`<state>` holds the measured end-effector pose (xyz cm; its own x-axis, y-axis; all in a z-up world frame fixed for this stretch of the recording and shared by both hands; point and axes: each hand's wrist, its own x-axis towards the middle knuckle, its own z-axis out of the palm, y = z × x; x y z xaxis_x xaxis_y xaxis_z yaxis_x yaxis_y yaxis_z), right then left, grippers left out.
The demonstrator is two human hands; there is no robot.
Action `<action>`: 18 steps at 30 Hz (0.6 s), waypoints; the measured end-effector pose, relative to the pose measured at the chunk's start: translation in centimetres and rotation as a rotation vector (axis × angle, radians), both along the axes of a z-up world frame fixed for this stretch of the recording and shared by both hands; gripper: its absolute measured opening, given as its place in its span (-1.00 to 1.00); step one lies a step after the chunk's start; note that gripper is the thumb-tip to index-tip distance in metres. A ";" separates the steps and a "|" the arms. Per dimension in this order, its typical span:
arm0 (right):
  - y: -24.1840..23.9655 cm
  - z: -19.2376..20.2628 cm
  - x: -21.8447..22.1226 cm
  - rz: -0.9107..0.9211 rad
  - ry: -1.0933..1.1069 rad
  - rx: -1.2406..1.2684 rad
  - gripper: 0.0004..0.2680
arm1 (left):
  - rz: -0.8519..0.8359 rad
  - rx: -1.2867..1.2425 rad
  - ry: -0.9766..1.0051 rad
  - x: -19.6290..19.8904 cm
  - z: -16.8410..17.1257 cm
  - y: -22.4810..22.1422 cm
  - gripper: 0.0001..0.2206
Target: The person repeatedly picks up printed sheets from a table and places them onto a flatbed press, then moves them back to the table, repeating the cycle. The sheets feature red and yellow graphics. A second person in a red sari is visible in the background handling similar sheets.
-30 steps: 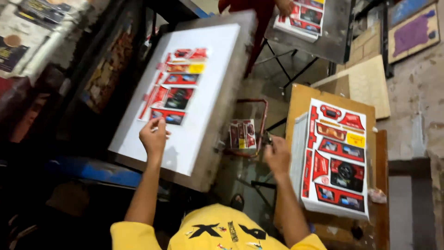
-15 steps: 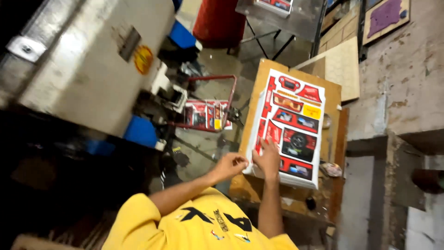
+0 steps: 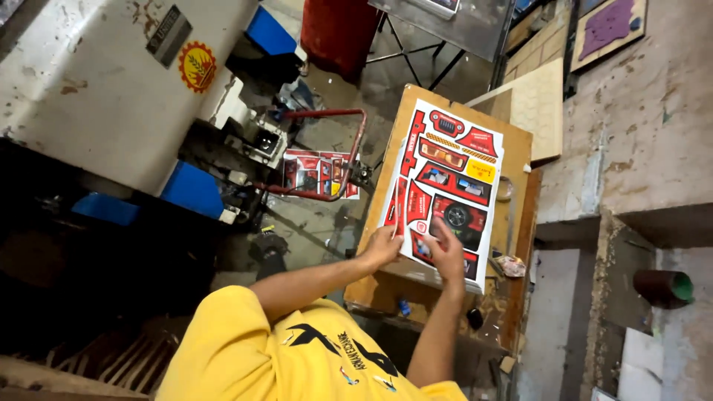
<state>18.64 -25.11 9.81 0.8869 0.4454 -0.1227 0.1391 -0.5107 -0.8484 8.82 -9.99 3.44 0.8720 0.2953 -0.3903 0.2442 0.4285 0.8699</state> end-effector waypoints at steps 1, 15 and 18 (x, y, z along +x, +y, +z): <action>-1.6 0.0 -0.1 -0.087 0.014 0.107 -0.57 | -0.024 0.054 -0.052 0.0 1.0 0.0 -0.72; 7.3 -9.1 1.3 -0.135 0.930 1.026 -0.79 | 0.113 0.268 -0.254 -7.5 14.2 20.7 -0.74; 19.8 -1.1 -2.0 -0.016 0.860 1.016 -0.67 | 0.333 0.088 -0.172 -9.8 8.5 29.7 -0.75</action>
<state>16.63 -5.35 8.71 0.7006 0.6627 -0.2645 -0.6300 0.4006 -0.6653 -0.97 19.73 11.91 0.7735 0.5990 -0.2073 -0.0484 0.3818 0.9230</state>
